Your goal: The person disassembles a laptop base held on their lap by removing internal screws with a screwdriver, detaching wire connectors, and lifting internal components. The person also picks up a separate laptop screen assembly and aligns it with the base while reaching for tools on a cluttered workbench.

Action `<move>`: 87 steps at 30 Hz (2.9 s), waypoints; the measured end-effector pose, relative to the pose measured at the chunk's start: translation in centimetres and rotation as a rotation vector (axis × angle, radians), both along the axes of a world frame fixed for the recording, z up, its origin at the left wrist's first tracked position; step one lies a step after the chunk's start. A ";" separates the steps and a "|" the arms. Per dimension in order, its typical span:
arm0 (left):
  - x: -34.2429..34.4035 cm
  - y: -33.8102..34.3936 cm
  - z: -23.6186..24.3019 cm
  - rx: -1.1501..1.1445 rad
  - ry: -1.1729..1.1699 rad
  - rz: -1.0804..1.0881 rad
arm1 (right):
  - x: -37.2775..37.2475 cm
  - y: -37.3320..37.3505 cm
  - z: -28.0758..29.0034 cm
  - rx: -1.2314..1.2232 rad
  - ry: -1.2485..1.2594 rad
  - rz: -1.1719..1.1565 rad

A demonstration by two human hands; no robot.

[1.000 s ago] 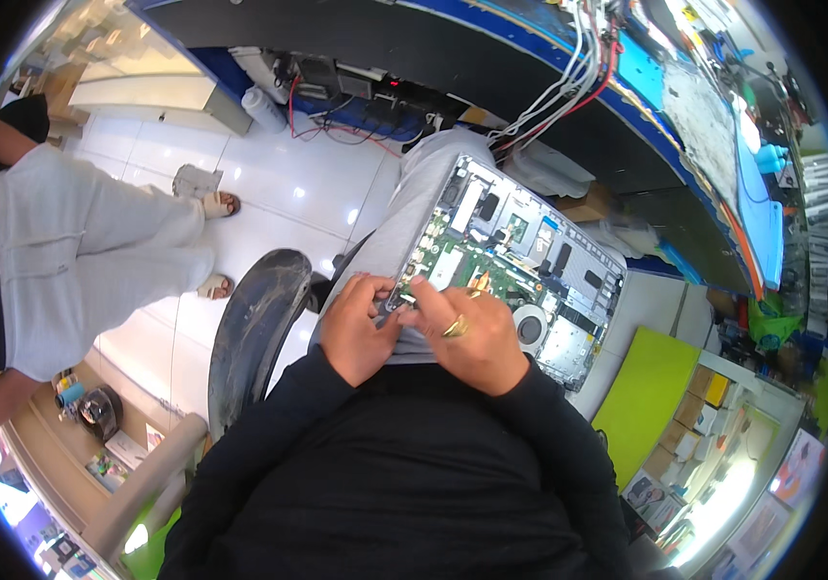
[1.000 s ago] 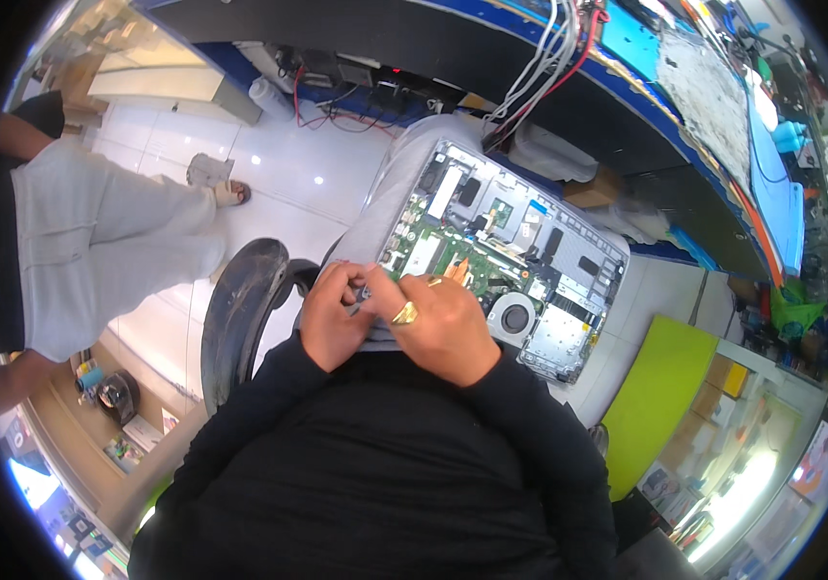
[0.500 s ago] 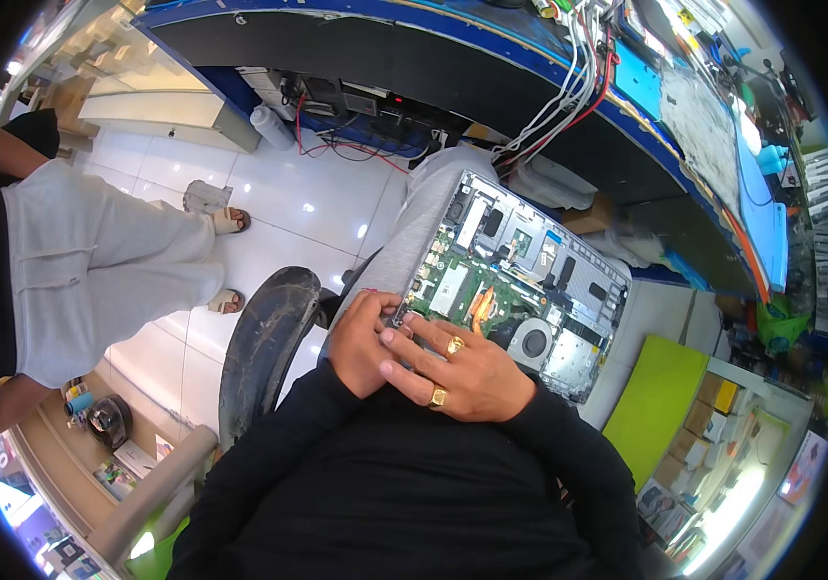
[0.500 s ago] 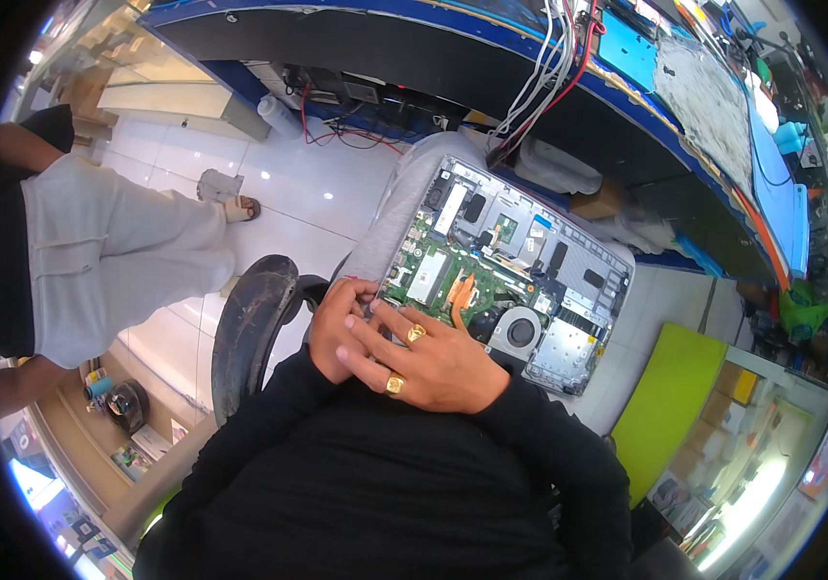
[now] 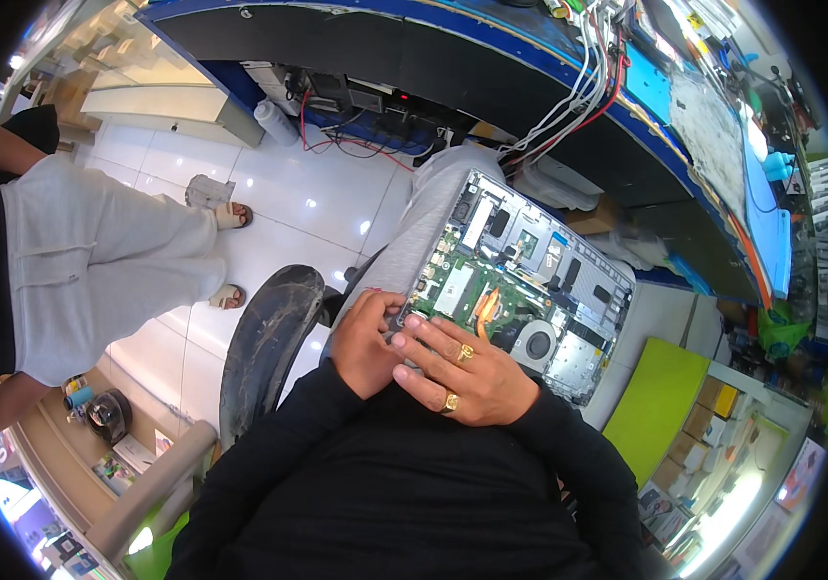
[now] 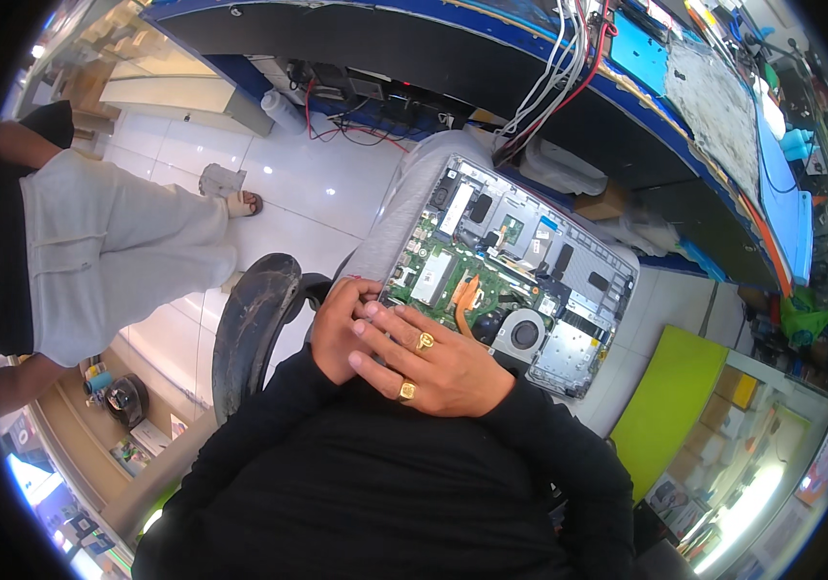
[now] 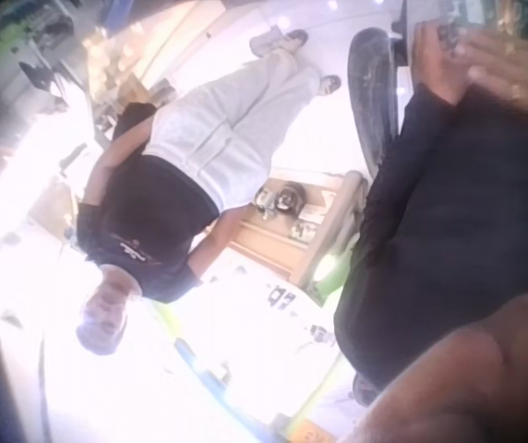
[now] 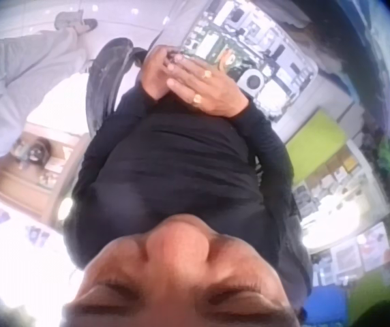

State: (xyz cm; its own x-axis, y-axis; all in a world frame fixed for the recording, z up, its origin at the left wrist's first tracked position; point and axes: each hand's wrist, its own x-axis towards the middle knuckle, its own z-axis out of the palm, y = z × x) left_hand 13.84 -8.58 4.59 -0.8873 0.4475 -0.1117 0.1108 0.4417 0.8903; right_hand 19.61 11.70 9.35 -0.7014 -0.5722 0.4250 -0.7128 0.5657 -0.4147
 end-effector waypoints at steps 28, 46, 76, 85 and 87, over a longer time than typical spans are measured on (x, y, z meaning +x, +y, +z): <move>0.5 0.5 -0.6 0.008 -0.001 0.066 | -0.1 -0.4 -0.7 -0.189 -0.261 -0.390; 0.6 0.3 -0.9 0.008 0.006 0.081 | -1.2 -1.6 -1.5 -0.426 -0.261 -0.442; 0.5 -0.3 -2.0 0.050 0.004 0.041 | -3.3 -2.1 0.5 -0.281 -0.305 -0.300; 0.5 0.2 -1.1 0.007 0.033 0.044 | -3.3 -1.6 0.0 -0.215 -0.220 -0.397; 0.4 0.5 -1.2 0.073 0.088 0.062 | -3.3 -1.4 0.5 -0.029 -0.268 -0.415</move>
